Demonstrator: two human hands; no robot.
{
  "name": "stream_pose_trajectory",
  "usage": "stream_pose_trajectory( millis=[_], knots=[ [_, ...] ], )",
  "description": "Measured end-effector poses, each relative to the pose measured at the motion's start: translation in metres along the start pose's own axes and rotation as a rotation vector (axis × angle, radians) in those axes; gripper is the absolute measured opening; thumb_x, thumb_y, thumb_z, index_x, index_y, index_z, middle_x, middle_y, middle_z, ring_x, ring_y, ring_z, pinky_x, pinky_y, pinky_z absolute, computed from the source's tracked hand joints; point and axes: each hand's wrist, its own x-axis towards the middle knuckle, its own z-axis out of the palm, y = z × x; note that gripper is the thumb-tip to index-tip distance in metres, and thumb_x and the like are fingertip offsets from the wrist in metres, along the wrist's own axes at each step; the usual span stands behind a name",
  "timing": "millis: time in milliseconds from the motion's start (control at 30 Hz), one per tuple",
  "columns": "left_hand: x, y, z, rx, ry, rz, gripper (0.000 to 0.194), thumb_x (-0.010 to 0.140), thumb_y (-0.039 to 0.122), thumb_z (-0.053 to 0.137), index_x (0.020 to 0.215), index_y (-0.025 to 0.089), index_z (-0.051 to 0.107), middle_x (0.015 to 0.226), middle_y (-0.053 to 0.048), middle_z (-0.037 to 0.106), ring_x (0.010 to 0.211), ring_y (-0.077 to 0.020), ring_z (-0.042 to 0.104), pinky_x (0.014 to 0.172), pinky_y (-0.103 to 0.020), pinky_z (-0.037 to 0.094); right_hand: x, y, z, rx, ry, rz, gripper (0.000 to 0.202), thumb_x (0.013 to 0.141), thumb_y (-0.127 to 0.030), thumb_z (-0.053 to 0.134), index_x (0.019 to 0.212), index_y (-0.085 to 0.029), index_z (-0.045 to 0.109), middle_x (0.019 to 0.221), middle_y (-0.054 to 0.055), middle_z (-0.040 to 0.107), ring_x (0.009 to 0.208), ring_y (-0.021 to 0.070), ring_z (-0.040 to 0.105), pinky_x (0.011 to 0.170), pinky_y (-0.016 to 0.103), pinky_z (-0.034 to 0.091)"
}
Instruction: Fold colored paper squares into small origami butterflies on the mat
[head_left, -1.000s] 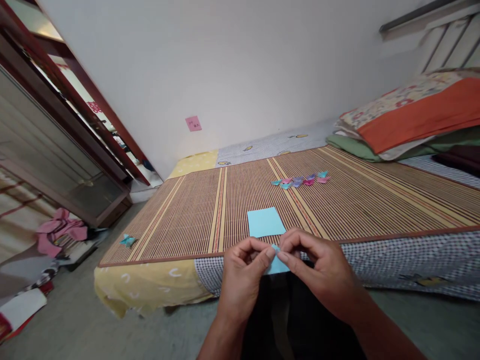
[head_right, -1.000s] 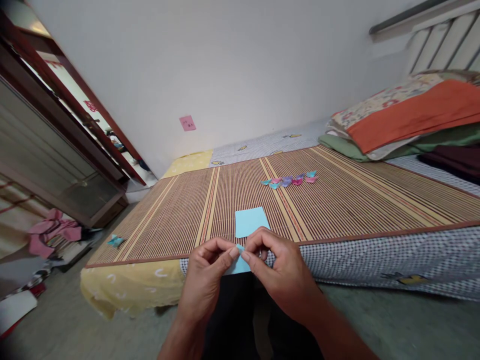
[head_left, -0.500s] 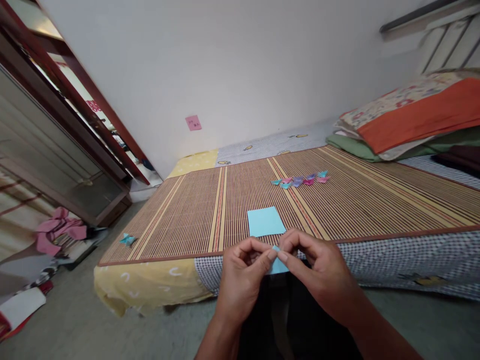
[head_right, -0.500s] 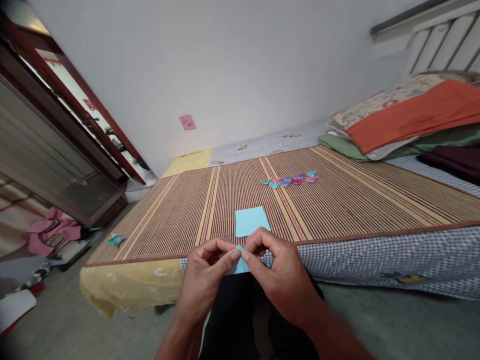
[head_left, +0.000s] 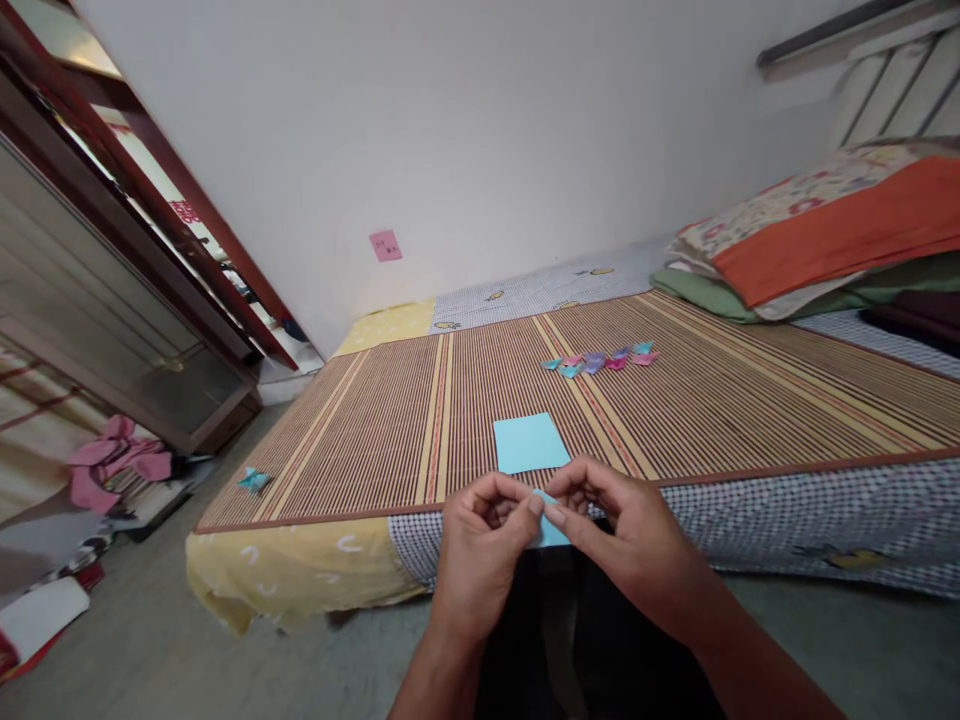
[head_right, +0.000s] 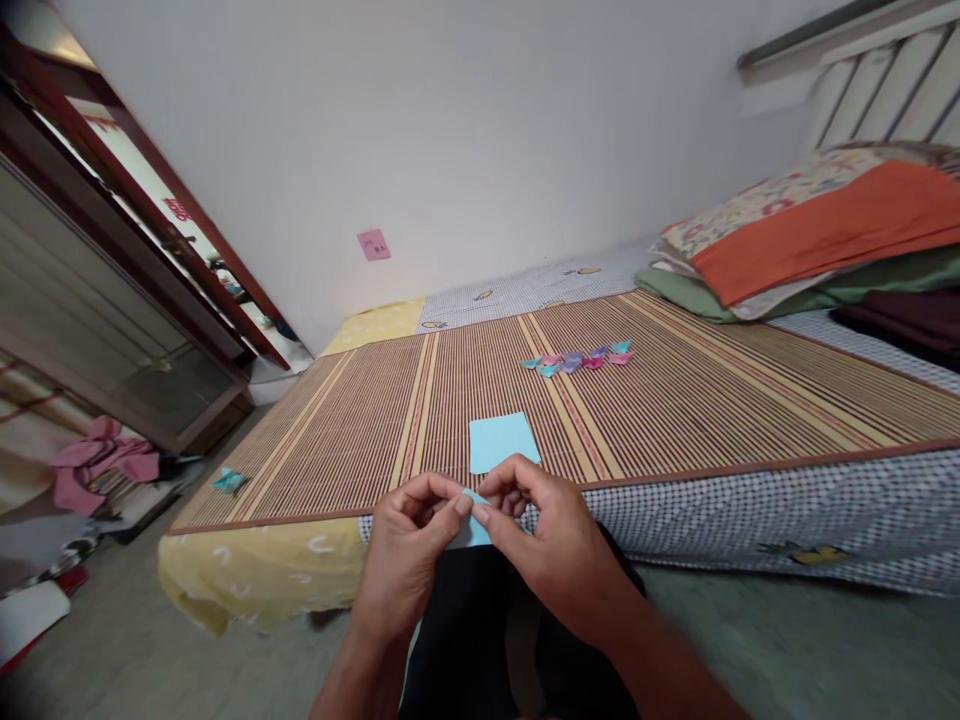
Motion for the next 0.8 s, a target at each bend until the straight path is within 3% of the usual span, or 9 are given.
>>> stream_pose_trajectory(
  millis=[100,400,800],
  knots=[
    [0.0023,-0.0046,-0.0023,-0.042,0.052,0.002,0.024,0.076,0.033,0.084,0.073,0.014,0.069,0.062,0.002,0.059,0.056,-0.007,0.046,0.052,-0.017,0.036,0.0002,-0.0022,-0.0002,-0.022,-0.063,0.047,0.019,0.092,-0.029,0.06,0.075,-0.021,0.057,0.069,-0.004,0.053,0.065,0.0138,0.049,0.06,0.026,0.041],
    [0.0061,-0.0039,-0.0002,-0.248,0.09,-0.086,0.033,0.067,0.036,0.089,0.071,0.013,0.065,0.059,0.003,0.06,0.05,-0.0062,0.048,0.05,-0.016,0.037,0.0005,-0.0018,0.0037,0.057,-0.062,0.117,0.028,0.087,-0.033,0.065,0.067,-0.02,0.051,0.063,-0.005,0.045,0.061,0.0122,0.042,0.056,0.025,0.035],
    [0.0089,-0.0074,-0.0095,-0.233,0.088,-0.054,0.034,0.068,0.038,0.089,0.073,0.014,0.064,0.06,0.004,0.057,0.053,-0.007,0.046,0.052,-0.018,0.037,-0.0018,0.0042,0.0015,0.035,-0.062,0.032,0.03,0.096,-0.037,0.059,0.072,-0.019,0.06,0.066,-0.003,0.054,0.064,0.0137,0.049,0.06,0.026,0.038]
  ],
)
